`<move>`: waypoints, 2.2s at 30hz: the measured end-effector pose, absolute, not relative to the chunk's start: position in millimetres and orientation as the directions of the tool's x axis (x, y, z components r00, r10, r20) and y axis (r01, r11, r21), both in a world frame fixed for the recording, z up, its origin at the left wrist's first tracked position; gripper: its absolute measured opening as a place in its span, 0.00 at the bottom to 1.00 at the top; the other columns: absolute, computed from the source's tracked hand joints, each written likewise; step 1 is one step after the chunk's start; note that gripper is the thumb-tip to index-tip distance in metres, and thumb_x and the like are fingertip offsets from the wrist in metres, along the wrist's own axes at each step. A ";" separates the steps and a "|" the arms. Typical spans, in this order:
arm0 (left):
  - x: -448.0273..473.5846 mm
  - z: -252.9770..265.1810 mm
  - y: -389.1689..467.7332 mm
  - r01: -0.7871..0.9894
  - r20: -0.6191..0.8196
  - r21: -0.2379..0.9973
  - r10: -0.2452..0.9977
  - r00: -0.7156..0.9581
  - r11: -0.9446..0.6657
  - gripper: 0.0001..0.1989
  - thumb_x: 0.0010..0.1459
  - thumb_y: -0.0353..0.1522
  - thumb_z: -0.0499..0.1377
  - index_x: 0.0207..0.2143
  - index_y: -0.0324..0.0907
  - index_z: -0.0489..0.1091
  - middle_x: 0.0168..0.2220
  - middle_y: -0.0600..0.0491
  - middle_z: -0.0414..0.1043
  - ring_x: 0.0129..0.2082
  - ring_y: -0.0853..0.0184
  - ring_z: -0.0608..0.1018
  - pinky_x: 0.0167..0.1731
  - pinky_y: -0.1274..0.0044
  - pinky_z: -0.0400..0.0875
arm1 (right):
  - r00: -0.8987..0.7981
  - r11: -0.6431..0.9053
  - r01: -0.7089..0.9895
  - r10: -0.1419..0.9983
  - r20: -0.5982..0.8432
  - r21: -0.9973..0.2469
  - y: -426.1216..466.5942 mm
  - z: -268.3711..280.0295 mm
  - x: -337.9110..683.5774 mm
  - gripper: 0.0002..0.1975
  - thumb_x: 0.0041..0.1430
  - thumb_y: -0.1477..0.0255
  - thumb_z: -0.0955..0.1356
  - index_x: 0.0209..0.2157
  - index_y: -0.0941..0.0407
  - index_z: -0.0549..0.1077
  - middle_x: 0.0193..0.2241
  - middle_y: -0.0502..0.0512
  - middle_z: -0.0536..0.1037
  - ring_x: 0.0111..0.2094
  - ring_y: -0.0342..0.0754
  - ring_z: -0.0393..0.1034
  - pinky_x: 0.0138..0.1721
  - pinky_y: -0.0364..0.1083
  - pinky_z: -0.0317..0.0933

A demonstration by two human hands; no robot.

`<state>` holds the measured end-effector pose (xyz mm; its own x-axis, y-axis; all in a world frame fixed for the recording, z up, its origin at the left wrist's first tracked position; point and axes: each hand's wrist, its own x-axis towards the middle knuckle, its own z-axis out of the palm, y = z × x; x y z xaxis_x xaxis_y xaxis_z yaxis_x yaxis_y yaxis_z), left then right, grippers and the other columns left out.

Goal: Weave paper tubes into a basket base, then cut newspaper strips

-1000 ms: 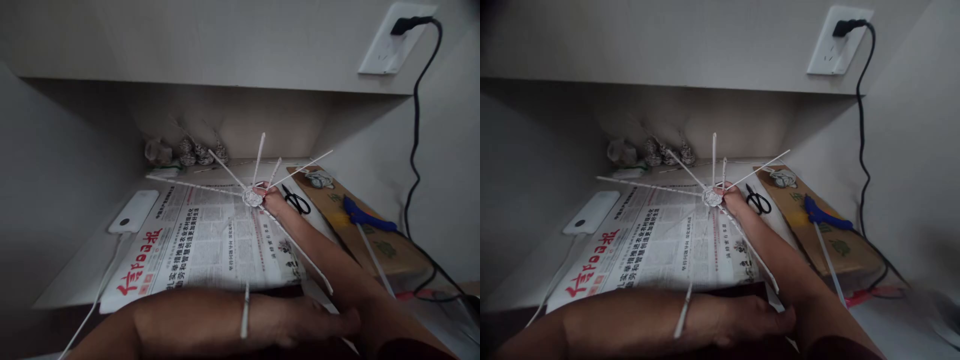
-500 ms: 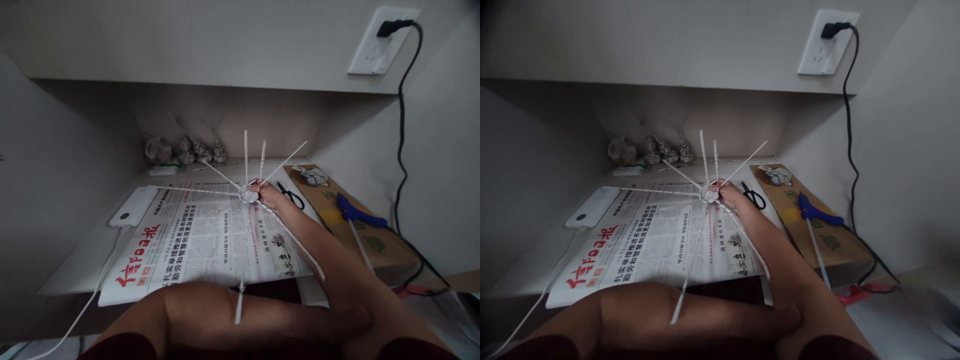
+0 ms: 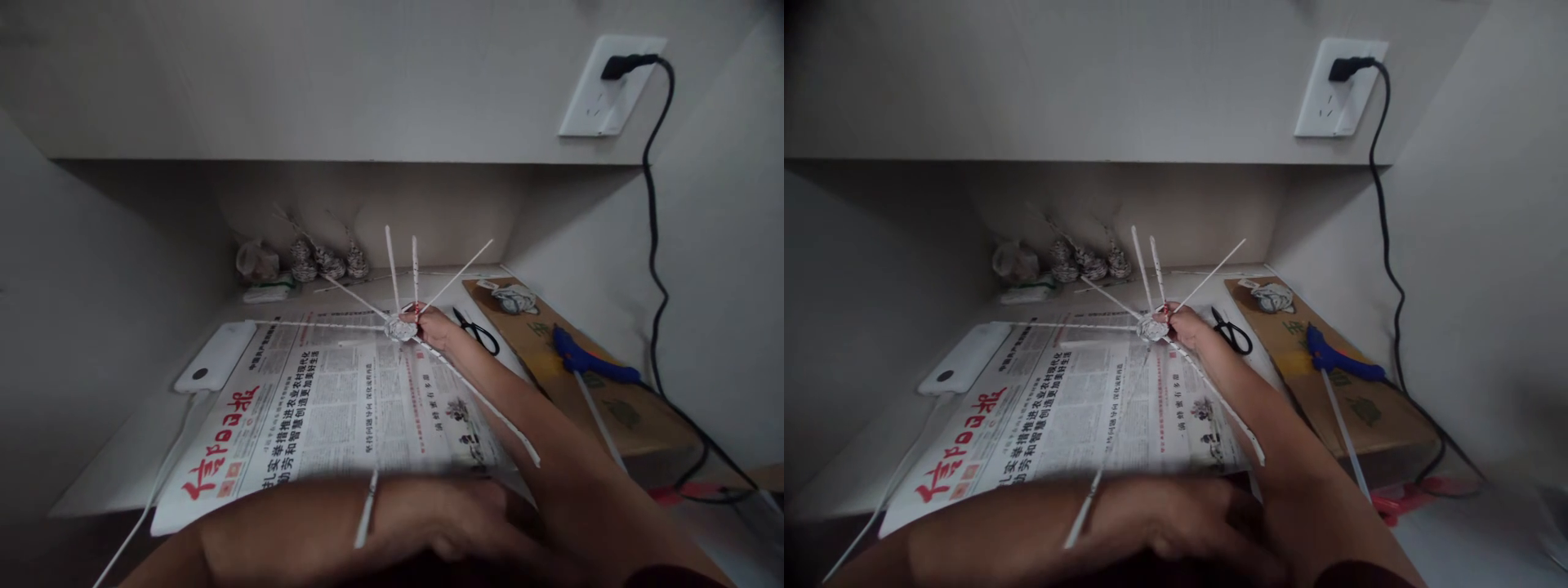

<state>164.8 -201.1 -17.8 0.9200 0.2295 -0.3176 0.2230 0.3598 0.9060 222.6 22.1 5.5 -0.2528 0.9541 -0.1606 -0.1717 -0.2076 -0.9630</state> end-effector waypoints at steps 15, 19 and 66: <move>-19.9 27.1 -58.6 -0.356 -0.260 0.879 0.945 0.200 0.318 0.14 0.44 0.19 0.66 0.36 0.35 0.78 0.33 0.46 0.79 0.30 0.68 0.80 0.33 0.81 0.76 | -0.018 -0.116 -0.316 0.993 -0.116 -0.942 -4.6 7.6 170.4 0.13 0.41 0.67 0.74 0.27 0.53 0.68 0.17 0.43 0.71 0.18 0.41 0.63 0.19 0.41 0.59; -1.1 30.7 -39.5 -0.486 -0.329 0.789 0.926 0.184 0.377 0.15 0.42 0.18 0.62 0.35 0.35 0.77 0.34 0.47 0.79 0.32 0.63 0.81 0.33 0.75 0.79 | 0.016 -0.108 -0.295 0.993 -0.118 -0.949 -15.1 0.5 164.6 0.17 0.37 0.63 0.76 0.27 0.52 0.68 0.16 0.43 0.71 0.17 0.42 0.64 0.17 0.41 0.59; 31.2 9.5 -22.0 -0.511 -0.214 0.828 0.973 0.090 0.230 0.22 0.22 0.35 0.78 0.21 0.37 0.74 0.17 0.55 0.72 0.17 0.72 0.72 0.20 0.80 0.67 | -0.083 0.267 0.090 0.962 0.260 -0.960 -44.5 13.3 172.0 0.05 0.52 0.70 0.70 0.33 0.52 0.73 0.25 0.48 0.75 0.27 0.45 0.69 0.30 0.43 0.62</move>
